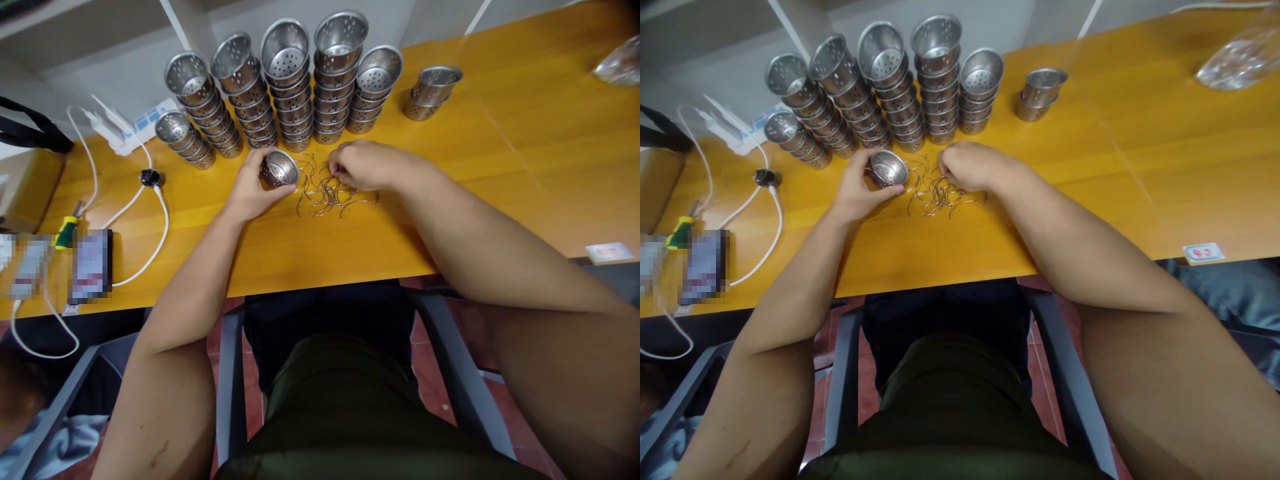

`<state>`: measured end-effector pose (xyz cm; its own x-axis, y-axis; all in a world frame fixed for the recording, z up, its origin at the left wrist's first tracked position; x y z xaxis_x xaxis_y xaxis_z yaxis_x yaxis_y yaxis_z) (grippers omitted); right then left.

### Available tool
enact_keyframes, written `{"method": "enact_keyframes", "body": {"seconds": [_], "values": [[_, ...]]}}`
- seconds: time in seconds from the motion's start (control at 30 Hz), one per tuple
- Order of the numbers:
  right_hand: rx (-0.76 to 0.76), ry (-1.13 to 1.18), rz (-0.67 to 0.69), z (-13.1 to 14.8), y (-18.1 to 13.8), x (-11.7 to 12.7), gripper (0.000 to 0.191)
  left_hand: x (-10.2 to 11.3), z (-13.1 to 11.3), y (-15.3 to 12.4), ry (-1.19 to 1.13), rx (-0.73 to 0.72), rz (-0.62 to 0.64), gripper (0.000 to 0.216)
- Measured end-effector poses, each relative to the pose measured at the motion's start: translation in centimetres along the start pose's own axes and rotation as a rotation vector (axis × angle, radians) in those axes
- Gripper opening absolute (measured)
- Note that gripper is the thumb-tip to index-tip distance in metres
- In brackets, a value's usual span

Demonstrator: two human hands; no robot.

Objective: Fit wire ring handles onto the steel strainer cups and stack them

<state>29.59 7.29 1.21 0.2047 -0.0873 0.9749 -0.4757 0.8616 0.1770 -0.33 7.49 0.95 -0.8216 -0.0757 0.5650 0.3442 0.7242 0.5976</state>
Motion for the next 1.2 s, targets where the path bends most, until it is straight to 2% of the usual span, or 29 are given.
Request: {"method": "enact_keyframes", "body": {"seconds": [0.27,0.47,0.6,0.7,0.8,0.93,1.13,1.2], "values": [[-0.044,-0.012,0.067,1.9,-0.6,1.4,0.023,0.1,-0.1,-0.1,0.018,-0.006,-0.011,0.100],[-0.008,0.137,-0.085,1.5,-1.1,4.5,0.020,0.4,-0.4,0.1,-0.031,0.016,-0.032,0.105],[0.061,0.272,-0.130,1.3,-1.7,5.8,0.014,0.1,-0.2,0.0,-0.062,0.075,-0.066,0.107],[0.073,0.358,-0.171,1.8,-1.9,6.4,0.024,0.0,-0.3,0.0,-0.088,0.068,-0.111,0.109],[0.038,0.553,-0.246,2.4,-1.9,6.9,0.041,0.1,-0.7,0.0,-0.124,0.037,-0.135,0.114],[-0.026,0.770,-0.274,3.3,-1.9,6.8,0.045,0.0,-1.1,0.1,-0.105,0.045,-0.115,0.123],[-0.023,0.780,-0.242,4.0,-1.7,5.8,0.034,0.5,-1.8,0.4,-0.096,0.049,-0.134,0.123],[-0.031,0.818,-0.246,3.9,-1.6,5.8,0.039,0.7,-1.9,0.4,-0.075,0.057,-0.147,0.121]]}}
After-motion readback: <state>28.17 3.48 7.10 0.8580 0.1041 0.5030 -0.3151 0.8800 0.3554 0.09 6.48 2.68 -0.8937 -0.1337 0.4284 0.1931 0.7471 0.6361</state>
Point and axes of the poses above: each hand's wrist, its own y-axis towards the middle knuckle, its own x-axis out of the back of the hand, z = x × y, the point moved 7 cm from there along y, towards the middle knuckle, and after that the axes turned 9 degrees about -z, right-handed, at the moved point
